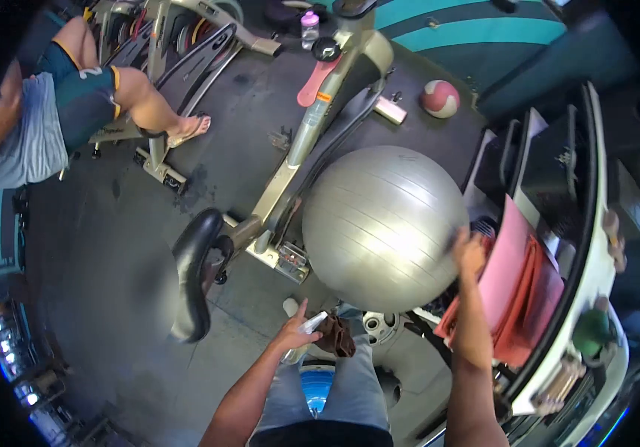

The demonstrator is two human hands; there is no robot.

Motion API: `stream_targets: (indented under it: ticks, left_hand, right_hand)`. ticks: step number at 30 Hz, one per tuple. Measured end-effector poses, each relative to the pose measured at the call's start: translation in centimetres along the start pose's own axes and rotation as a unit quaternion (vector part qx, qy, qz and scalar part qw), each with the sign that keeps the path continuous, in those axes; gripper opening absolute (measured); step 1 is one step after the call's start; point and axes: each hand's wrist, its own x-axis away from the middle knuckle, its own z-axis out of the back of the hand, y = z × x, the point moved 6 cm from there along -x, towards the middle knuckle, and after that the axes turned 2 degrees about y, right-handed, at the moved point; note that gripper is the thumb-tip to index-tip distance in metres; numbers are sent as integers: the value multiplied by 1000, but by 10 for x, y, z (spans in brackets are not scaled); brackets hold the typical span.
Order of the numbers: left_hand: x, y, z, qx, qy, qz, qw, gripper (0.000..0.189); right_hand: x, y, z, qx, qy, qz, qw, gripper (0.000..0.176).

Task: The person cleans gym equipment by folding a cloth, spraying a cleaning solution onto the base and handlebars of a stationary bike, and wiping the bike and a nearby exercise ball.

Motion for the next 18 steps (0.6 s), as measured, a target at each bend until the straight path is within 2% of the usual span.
stream_targets:
  ticks: [1, 2, 3, 4, 6, 7, 8, 9, 10, 11, 12, 13, 14, 15, 16, 18]
  left_hand:
    - [-20, -9, -6, 4, -1, 13, 1000, 118]
    - [-42, -19, -17, 9, -5, 25, 1000, 122]
    - [-64, -33, -28, 48, -4, 25, 998, 127]
    - [-84, -55, -41, 56, -7, 34, 998, 127]
    - [-123, -94, -64, 227, -54, 52, 971, 127]
    - [-130, -101, -73, 310, -92, 100, 941, 126]
    - [-139, -100, -72, 316, -90, 101, 939, 126]
    - [-140, -92, -72, 331, -88, 49, 938, 124]
    - [-139, -78, -65, 342, -82, -6, 936, 123]
    - [-135, -46, -60, 409, -103, 10, 907, 120]
    - [-140, -50, -68, 412, -102, 17, 905, 120]
    - [-143, -60, -81, 313, -134, 64, 938, 117]
    - [-141, -65, -93, 212, -165, 104, 958, 114]
    - [-131, -59, -99, 293, -120, 120, 941, 88]
    - [-122, -53, -101, 297, -117, 115, 941, 88]
    - [-95, -20, -94, 382, -137, -38, 913, 77]
  right_hand:
    - [-39, 7, -11, -39, 58, 11, 998, 54]
    - [-84, 17, -38, -91, 69, 48, 992, 50]
    - [-127, 23, -63, -181, 9, 84, 980, 59]
    - [-181, 45, -120, -293, -106, 66, 948, 67]
    - [-192, 29, -128, -386, -224, -145, 883, 71]
    - [-203, 27, -143, -378, -228, -145, 885, 71]
    - [-209, 18, -167, -388, -300, -153, 858, 70]
    - [-210, 14, -190, -391, -372, -163, 826, 68]
    - [-222, 13, -210, -387, -377, -161, 826, 68]
    - [-230, 7, -234, -497, -446, -122, 734, 66]
    - [-220, -14, -232, -595, -501, -84, 623, 63]
    - [-220, -15, -213, -543, -490, -40, 681, 67]
    - [-206, -16, -191, -539, -492, -39, 683, 67]
    - [-211, -23, -174, -538, -485, -31, 688, 67]
    - [-212, -31, -155, -539, -479, -24, 693, 67]
    - [-213, -50, -110, -542, -466, -4, 699, 67]
